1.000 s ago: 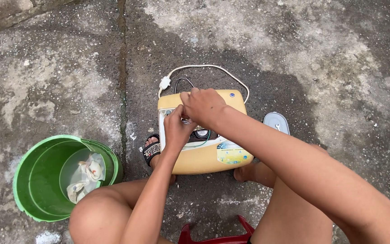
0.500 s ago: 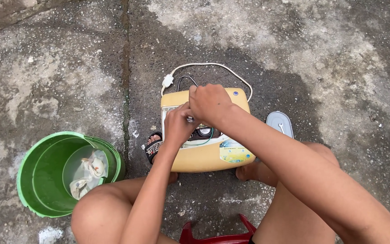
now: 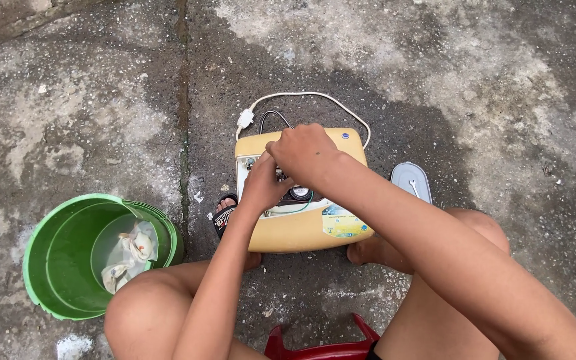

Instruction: Reassembling the internal components and casing of a water heater using a screwdriver.

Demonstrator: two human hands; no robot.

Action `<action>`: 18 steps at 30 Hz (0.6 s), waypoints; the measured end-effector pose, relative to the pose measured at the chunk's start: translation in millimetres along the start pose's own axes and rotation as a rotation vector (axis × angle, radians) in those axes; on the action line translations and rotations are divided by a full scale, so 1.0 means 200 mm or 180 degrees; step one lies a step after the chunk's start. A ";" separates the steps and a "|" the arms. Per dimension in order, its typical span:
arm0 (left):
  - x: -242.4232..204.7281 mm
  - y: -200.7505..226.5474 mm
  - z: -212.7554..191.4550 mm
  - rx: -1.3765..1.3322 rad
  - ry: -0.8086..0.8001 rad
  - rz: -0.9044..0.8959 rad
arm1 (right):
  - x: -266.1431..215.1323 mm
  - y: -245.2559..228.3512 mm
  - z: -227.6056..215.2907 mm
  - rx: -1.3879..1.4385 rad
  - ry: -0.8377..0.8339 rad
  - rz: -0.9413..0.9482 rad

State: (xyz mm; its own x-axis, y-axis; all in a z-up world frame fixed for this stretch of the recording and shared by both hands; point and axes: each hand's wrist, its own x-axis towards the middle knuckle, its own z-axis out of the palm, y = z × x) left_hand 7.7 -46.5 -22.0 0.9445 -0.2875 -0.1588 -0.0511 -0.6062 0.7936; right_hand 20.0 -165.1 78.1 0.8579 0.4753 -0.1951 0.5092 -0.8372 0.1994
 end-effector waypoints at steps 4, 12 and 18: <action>0.00 -0.07 0.02 0.0073 -0.0081 0.0000 | 0.06 0.03 0.10 0.0008 0.0028 0.0059; 0.02 -0.11 0.03 0.0285 0.0009 0.0096 | -0.01 0.03 -0.01 0.0251 -0.0323 0.0053; 0.02 -0.03 0.01 0.0154 -0.0078 0.0022 | 0.04 0.04 0.12 0.0337 0.0002 0.0170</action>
State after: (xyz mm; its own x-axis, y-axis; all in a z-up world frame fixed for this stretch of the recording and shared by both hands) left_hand 12.1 -45.4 -29.0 0.9359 -0.3094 -0.1681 -0.0738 -0.6391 0.7655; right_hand 29.0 -173.7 54.9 0.8837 0.4294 -0.1864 0.4527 -0.8852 0.1069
